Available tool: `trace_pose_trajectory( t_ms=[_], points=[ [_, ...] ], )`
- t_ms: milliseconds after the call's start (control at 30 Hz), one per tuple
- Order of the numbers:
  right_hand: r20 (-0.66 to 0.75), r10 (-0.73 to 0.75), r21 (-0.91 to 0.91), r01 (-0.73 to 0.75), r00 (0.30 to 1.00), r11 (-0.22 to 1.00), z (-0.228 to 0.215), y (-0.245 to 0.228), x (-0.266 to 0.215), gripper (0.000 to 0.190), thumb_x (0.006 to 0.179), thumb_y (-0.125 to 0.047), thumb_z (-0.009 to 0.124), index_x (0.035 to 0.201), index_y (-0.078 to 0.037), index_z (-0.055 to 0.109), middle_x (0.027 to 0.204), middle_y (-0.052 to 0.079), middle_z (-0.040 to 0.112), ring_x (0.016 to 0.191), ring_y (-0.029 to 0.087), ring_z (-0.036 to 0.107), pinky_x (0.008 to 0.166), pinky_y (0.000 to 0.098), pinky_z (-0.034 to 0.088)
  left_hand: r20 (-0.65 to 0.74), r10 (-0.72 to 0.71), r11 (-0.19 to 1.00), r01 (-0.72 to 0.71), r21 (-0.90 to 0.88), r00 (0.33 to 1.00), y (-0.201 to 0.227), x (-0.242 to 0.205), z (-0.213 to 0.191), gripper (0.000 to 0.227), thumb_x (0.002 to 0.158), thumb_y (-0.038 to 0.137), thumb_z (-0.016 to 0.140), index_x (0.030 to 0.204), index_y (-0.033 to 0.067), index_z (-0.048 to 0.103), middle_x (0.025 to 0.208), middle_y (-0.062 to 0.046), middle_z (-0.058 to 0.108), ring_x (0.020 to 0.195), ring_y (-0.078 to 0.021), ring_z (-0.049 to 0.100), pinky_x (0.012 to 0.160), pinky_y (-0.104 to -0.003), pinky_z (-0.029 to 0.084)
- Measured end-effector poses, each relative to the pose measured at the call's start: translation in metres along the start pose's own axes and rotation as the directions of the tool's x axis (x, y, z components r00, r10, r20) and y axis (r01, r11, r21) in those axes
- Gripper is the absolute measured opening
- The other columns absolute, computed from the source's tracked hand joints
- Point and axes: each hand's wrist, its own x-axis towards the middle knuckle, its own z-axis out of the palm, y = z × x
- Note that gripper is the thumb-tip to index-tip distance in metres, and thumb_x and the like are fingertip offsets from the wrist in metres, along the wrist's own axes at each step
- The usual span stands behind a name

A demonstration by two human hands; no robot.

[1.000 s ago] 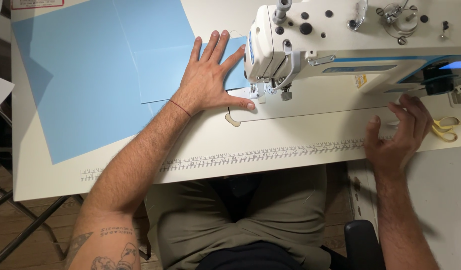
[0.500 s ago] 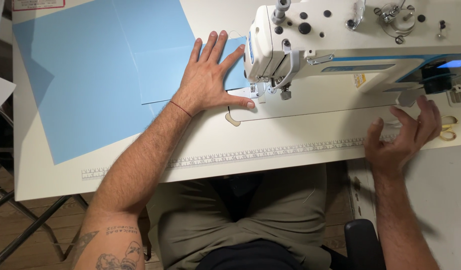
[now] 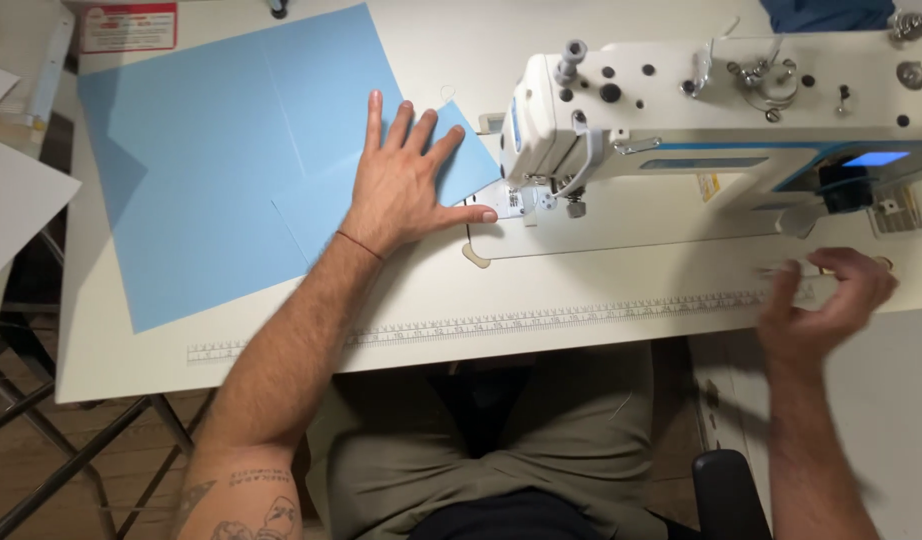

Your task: Preparing and cutting blue leather material at a sewing station

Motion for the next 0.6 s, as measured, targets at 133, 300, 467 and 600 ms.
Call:
trace_pose_trajectory(
  t_ms=[133, 300, 467, 600],
  points=[
    [0.156, 0.039, -0.148, -0.015, 0.987, 0.989, -0.034, 0.038, -0.02, 0.02, 0.099, 0.016, 0.071, 0.117, 0.014, 0.063, 0.113, 0.027, 0.066, 0.103, 0.044, 0.056, 0.098, 0.0539, 0.044, -0.113, -0.022, 1.0, 0.021, -0.007, 0.993, 0.0, -0.008, -0.001, 0.113, 0.085, 0.105, 0.031, 0.138, 0.0102, 0.064, 0.118, -0.022, 0.064, 0.132, -0.0396, 0.052, 0.125, -0.063, -0.001],
    [0.419, 0.161, -0.373, 0.007, 0.893, 0.928, -0.059, 0.082, -0.051, 0.045, 0.099, 0.004, 0.054, 0.138, 0.013, 0.074, 0.136, 0.028, 0.074, 0.124, 0.044, 0.068, 0.111, 0.0513, 0.049, -0.104, -0.058, 0.995, 0.066, 0.075, 0.993, -0.005, -0.001, 0.017, 0.055, 0.098, 0.057, 0.06, 0.118, 0.0066, 0.07, 0.133, -0.014, 0.066, 0.135, -0.032, 0.053, 0.122, -0.06, 0.02],
    [0.445, 0.286, -0.38, -0.11, 0.848, 0.918, -0.062, 0.087, -0.051, 0.042, 0.105, 0.004, 0.052, 0.141, 0.005, 0.072, 0.133, 0.026, 0.071, 0.119, 0.047, 0.062, 0.099, 0.0553, 0.05, -0.13, -0.061, 0.998, 0.065, 0.022, 0.99, -0.013, -0.009, 0.019, 0.045, 0.093, 0.052, 0.068, 0.109, 0.0098, 0.061, 0.099, -0.008, 0.071, 0.096, -0.0273, 0.068, 0.117, -0.051, 0.032],
    [0.444, 0.09, -0.417, 0.116, 0.891, 0.901, -0.068, 0.105, -0.042, 0.046, 0.095, 0.011, 0.06, 0.137, 0.009, 0.079, 0.143, 0.03, 0.073, 0.117, 0.049, 0.068, 0.101, 0.0553, 0.053, -0.122, -0.054, 0.994, 0.065, 0.09, 0.991, -0.02, -0.011, 0.005, 0.056, 0.087, 0.063, 0.072, 0.11, 0.0126, 0.067, 0.096, -0.012, 0.07, 0.096, -0.0315, 0.065, 0.123, -0.052, 0.025]
  ],
)
